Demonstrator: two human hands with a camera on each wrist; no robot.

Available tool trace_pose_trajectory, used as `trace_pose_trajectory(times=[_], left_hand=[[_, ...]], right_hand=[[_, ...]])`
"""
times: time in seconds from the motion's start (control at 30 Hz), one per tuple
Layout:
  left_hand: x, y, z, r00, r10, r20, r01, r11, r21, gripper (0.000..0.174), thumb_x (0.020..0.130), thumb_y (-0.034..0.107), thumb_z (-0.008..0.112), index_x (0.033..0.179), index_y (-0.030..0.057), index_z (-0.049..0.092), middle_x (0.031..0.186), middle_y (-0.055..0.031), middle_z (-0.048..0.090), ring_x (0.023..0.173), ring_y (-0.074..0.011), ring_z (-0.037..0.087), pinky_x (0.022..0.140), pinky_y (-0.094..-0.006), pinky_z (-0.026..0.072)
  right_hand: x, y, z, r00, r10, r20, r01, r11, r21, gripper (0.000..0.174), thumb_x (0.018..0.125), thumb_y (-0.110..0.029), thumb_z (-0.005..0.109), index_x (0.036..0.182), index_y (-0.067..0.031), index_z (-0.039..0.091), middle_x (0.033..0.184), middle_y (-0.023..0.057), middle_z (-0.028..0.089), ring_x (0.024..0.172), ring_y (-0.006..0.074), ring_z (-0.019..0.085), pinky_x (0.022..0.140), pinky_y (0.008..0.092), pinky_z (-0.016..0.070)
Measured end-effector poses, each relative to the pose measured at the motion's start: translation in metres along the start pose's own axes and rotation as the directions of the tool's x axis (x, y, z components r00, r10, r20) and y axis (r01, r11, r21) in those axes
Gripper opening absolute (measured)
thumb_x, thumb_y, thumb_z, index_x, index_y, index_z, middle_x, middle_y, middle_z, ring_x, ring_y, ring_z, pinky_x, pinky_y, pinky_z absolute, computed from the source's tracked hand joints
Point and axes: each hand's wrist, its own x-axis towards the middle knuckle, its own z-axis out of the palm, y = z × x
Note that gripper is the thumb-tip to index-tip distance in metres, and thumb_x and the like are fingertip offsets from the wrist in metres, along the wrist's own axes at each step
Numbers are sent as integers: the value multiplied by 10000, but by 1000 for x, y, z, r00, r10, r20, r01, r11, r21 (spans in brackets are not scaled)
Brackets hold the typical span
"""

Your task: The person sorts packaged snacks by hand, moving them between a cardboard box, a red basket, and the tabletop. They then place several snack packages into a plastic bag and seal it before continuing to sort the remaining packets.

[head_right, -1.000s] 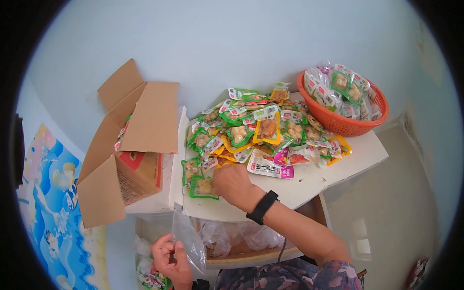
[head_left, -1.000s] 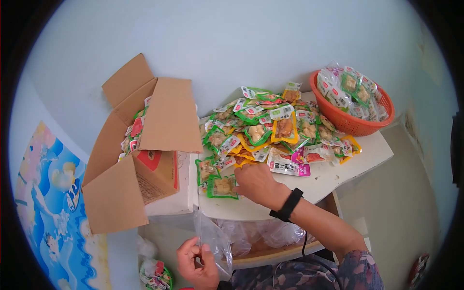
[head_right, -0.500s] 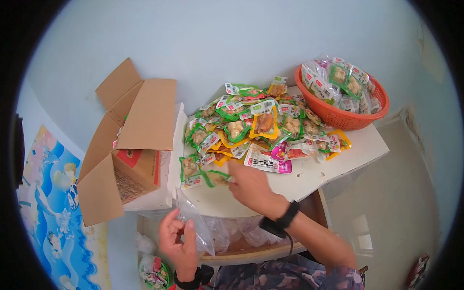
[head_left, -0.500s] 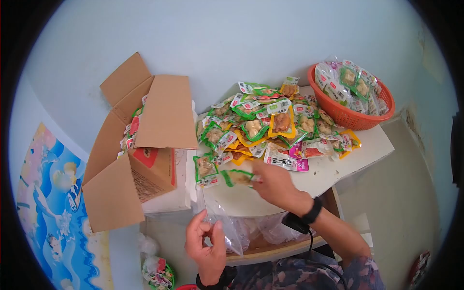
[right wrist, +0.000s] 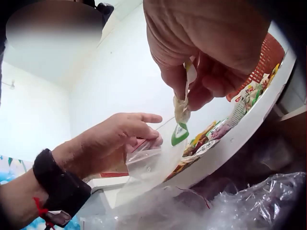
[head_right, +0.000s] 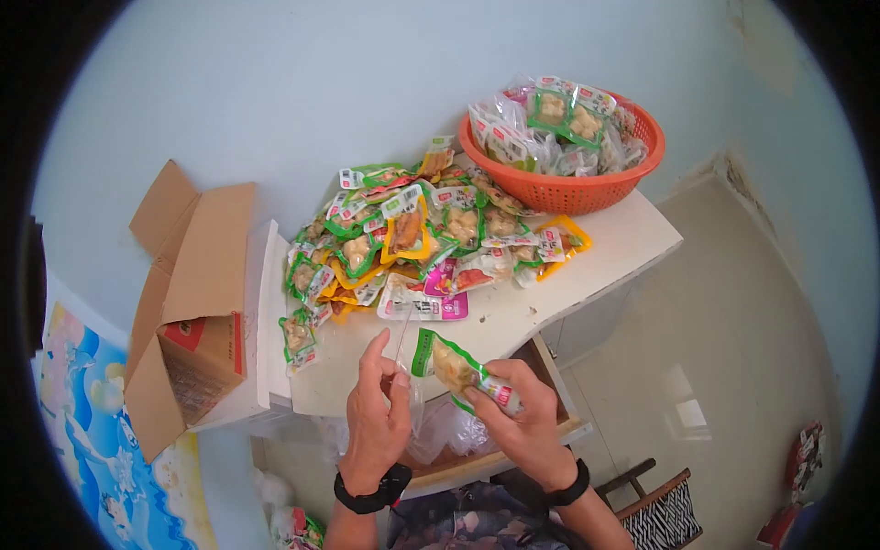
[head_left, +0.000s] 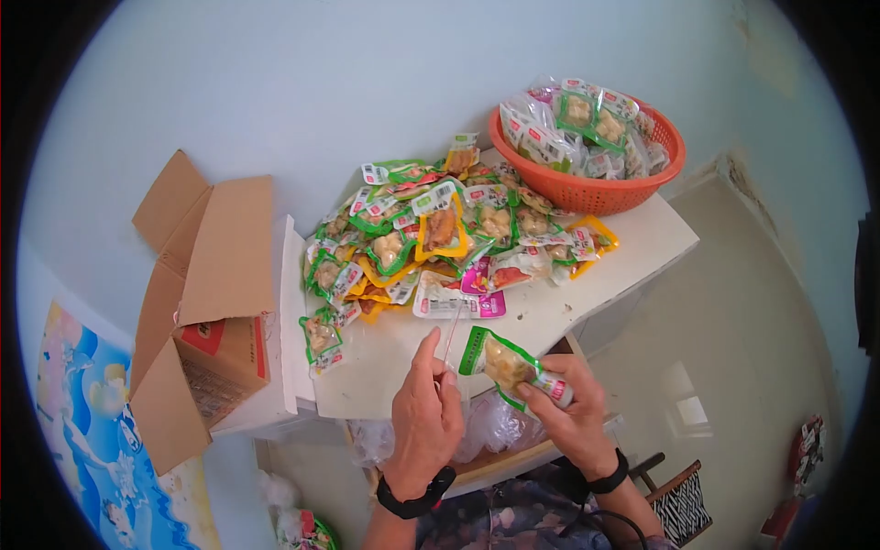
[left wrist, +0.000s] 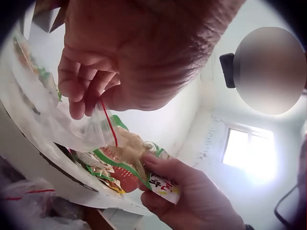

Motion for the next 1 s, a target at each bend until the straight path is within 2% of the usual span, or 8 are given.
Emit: trace_pose_trajectory(times=[0.2,0.23,0.43,0.53,0.63,0.73,0.93,1.0], left_hand=[[-5,3,-3,999,39,21,-41,991,124,552,956,-9,553,1500,2,457,1000,-165,637,880,-336,649,760,-442,533],[-6,4,-3,997,70,26,-73,988,138,551,955,-10,550,1499,5,460,1025,-172,639,904,-340,649,774,-443,535],[-9,5,-6,952,302,45,-300,953,-54,465,947,-21,568,1410,10,535,972,-171,646,854,-364,647,760,-447,537],[-14,0,-11,935,347,77,-335,933,-134,422,946,-26,567,1366,14,559,1023,-193,658,915,-381,656,789,-443,543],[-17,-12,-17,913,403,62,-386,904,-186,387,948,-17,570,1333,18,574,1040,-184,662,939,-381,657,810,-441,539],[-22,-24,-19,914,391,108,-354,898,-260,364,948,-1,579,1311,29,586,1035,-163,659,935,-370,655,823,-439,532],[-23,-34,-28,927,369,73,-325,883,-339,369,933,19,589,1300,54,593,917,-84,600,835,-296,624,771,-398,507],[-21,-37,-31,926,371,70,-325,879,-350,377,922,21,593,1297,55,595,874,-64,571,799,-271,603,739,-382,494]], right_hand=[[6,7,12,979,-30,202,36,999,-27,247,885,-77,798,1087,-11,673,822,121,693,681,153,638,631,291,503],[8,3,11,955,75,288,-54,995,-81,292,883,-48,785,1139,15,659,866,97,709,778,107,645,700,283,530],[28,9,25,844,170,508,-21,958,-286,370,963,-12,649,1329,-21,591,895,73,697,767,107,626,675,290,518],[34,30,44,763,91,640,-188,978,86,481,974,21,588,1444,-45,512,913,65,672,777,150,630,690,333,516],[36,5,51,717,219,662,-400,907,133,524,966,74,546,1471,-65,515,964,13,638,852,118,601,724,291,514],[46,11,56,614,394,684,-547,837,9,523,956,63,586,1458,-74,530,1108,32,651,977,128,601,827,259,508],[57,13,84,555,251,793,-328,942,-69,498,987,-62,616,1476,-80,528,1331,87,642,1132,131,601,951,288,505],[61,10,92,584,170,794,-117,985,-124,518,989,-84,621,1495,-78,512,1365,107,637,1161,141,604,989,293,494]])
